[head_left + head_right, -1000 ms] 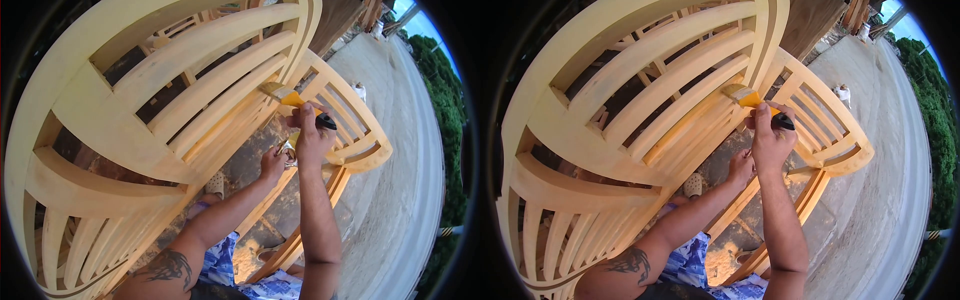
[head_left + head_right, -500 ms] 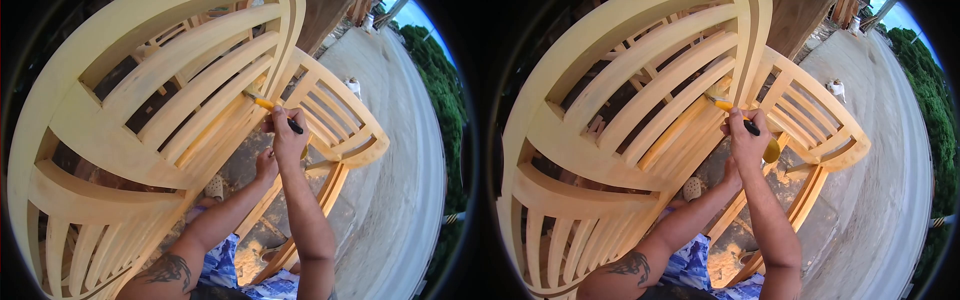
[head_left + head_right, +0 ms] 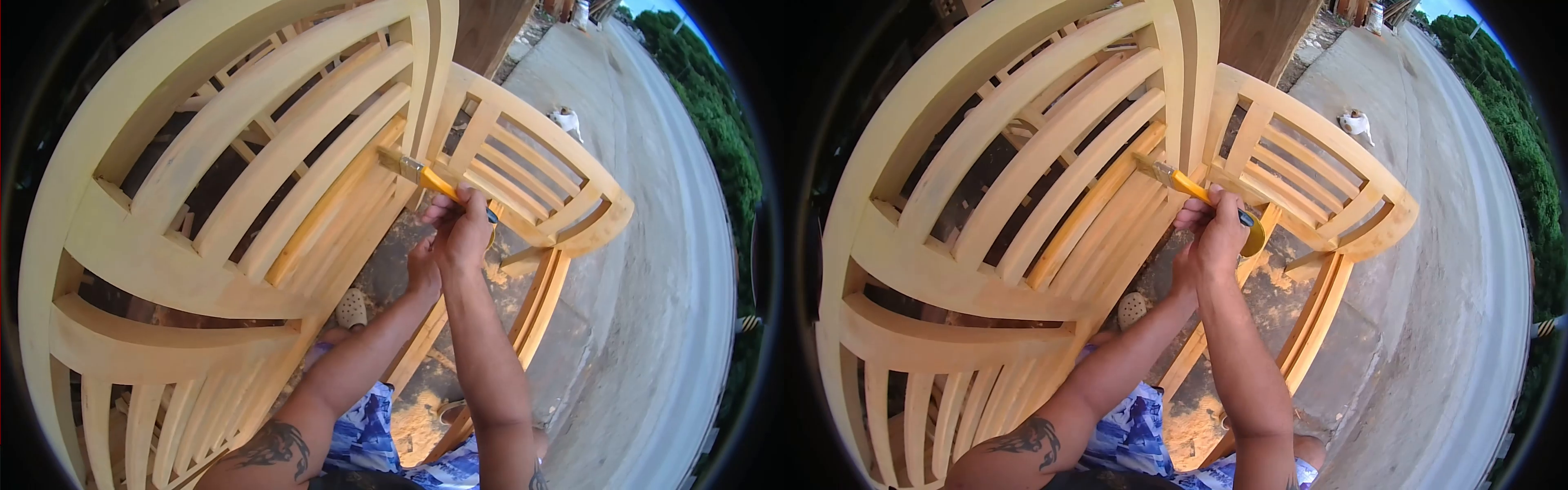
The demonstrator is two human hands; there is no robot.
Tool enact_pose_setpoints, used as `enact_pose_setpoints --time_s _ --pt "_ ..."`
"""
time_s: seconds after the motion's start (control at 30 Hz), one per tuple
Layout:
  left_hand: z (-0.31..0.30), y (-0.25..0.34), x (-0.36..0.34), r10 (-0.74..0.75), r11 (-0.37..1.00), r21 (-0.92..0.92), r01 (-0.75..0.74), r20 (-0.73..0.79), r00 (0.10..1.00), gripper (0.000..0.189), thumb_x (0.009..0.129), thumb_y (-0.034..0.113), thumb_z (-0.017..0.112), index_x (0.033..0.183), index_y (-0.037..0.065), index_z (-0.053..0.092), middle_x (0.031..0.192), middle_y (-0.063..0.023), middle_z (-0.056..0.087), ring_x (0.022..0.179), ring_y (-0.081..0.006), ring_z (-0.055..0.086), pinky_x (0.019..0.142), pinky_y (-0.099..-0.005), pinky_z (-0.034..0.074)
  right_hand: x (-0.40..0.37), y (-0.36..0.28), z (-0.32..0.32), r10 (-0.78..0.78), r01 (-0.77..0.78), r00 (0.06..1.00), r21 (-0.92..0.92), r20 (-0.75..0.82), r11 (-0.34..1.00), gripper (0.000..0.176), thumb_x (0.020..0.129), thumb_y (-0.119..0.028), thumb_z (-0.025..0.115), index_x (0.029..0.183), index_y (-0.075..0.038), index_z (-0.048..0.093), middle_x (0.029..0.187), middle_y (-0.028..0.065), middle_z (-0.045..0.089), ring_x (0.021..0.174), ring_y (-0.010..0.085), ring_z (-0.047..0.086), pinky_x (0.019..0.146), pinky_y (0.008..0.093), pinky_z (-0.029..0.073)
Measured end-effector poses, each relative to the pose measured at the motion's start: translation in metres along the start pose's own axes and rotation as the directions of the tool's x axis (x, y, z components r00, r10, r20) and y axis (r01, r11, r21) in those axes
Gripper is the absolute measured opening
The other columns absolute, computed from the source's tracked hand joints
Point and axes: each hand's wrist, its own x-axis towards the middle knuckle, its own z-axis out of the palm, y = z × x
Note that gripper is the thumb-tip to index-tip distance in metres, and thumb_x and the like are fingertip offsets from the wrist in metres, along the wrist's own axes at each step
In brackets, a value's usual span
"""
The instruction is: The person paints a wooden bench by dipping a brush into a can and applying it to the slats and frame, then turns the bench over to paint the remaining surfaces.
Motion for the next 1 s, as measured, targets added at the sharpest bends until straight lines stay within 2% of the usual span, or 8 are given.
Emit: enact_pose_setpoints --time_s 0.1,0.27,0.83,0.87,0.9,0.93,0.97,1.0 --pt "-0.006 0.008 -0.005 -0.083 0.771 0.614 0.172 -0.171 0.982 0.034 0.096 0.006 0.058 0.129 0.001 0.052 0.125 -0.01 0.059 0.116 -0.0125 0.054 0.1 -0.0297 0.04 0.014 0.001 0.008 -0.027 0.031 0.998 0.076 -0.048 0.997 0.022 0.097 -0.024 0.057 0.099 -0.002 0.06 0.079 0.0131 0.068 0.066 0.0243 0.067 0.067 0.0382 0.059" --pt "-0.033 -0.004 0.007 0.187 0.717 0.634 -0.29 0.226 0.956 0.028 0.102 0.015 0.053 0.128 0.004 0.054 0.12 -0.005 0.061 0.114 -0.0118 0.055 0.102 -0.0281 0.04 -0.007 0.007 0.01 0.093 -0.097 0.992 0.044 0.08 0.994 0.02 0.099 -0.022 0.057 0.103 -0.003 0.053 0.081 0.0135 0.067 0.062 0.0224 0.066 0.061 0.0348 0.059" --pt "-0.011 0.01 -0.013 0.082 0.338 0.928 -0.156 0.136 0.987 0.026 0.106 0.016 0.039 0.121 0.005 0.056 0.116 -0.0049 0.061 0.109 -0.0142 0.059 0.094 -0.0271 0.047 0.004 0.025 0.01 0.21 -0.196 0.975 0.169 -0.07 0.966 0.026 0.096 -0.028 0.055 0.099 -0.003 0.059 0.075 0.0119 0.066 0.063 0.0213 0.066 0.059 0.0343 0.058" --pt "-0.005 0.012 -0.015 0.098 0.22 0.964 -0.148 0.13 0.987 0.026 0.106 0.016 0.039 0.121 0.005 0.056 0.116 -0.005 0.061 0.109 -0.0143 0.059 0.093 -0.0271 0.047 -0.002 0.028 0.007 0.255 -0.251 0.967 0.14 -0.012 0.958 0.027 0.097 -0.028 0.055 0.1 -0.002 0.058 0.076 0.0121 0.067 0.063 0.0212 0.067 0.059 0.0344 0.059" --pt "0.005 0.005 -0.014 0.169 -0.572 0.82 -0.02 0.142 0.975 0.026 0.106 0.016 0.038 0.121 0.005 0.056 0.117 -0.0051 0.061 0.109 -0.0145 0.059 0.093 -0.027 0.048 -0.005 0.025 -0.001 0.247 -0.24 0.968 0.13 -0.043 0.962 0.026 0.098 -0.027 0.054 0.1 -0.002 0.058 0.076 0.0124 0.067 0.063 0.0219 0.067 0.06 0.0357 0.059" --pt "0.017 0.001 -0.012 0.222 -0.86 0.493 0.134 0.124 0.967 0.026 0.106 0.016 0.038 0.121 0.005 0.056 0.117 -0.0051 0.061 0.109 -0.0147 0.059 0.093 -0.027 0.048 0.002 0.023 -0.006 0.218 -0.201 0.973 0.191 -0.074 0.961 0.026 0.097 -0.027 0.054 0.1 -0.002 0.058 0.076 0.0124 0.067 0.062 0.022 0.067 0.059 0.036 0.059" --pt "0.022 0.001 -0.009 0.234 -0.908 0.379 0.18 0.099 0.967 0.026 0.106 0.016 0.038 0.121 0.005 0.056 0.117 -0.0052 0.061 0.109 -0.0149 0.059 0.092 -0.027 0.048 0.01 0.022 -0.007 0.194 -0.162 0.975 0.251 -0.109 0.954 0.026 0.097 -0.027 0.054 0.1 -0.002 0.058 0.076 0.0124 0.067 0.061 0.0222 0.067 0.059 0.0363 0.059" --pt "0.01 0.015 -0.02 0.153 -0.474 0.88 -0.009 0.093 0.984 0.025 0.105 0.015 0.039 0.121 0.005 0.056 0.116 -0.0046 0.061 0.106 -0.0153 0.061 0.089 -0.0281 0.05 0.016 0.022 -0.008 0.175 -0.122 0.973 0.311 -0.148 0.942 0.026 0.097 -0.027 0.055 0.1 -0.002 0.058 0.076 0.0123 0.067 0.06 0.0224 0.066 0.058 0.0366 0.058"
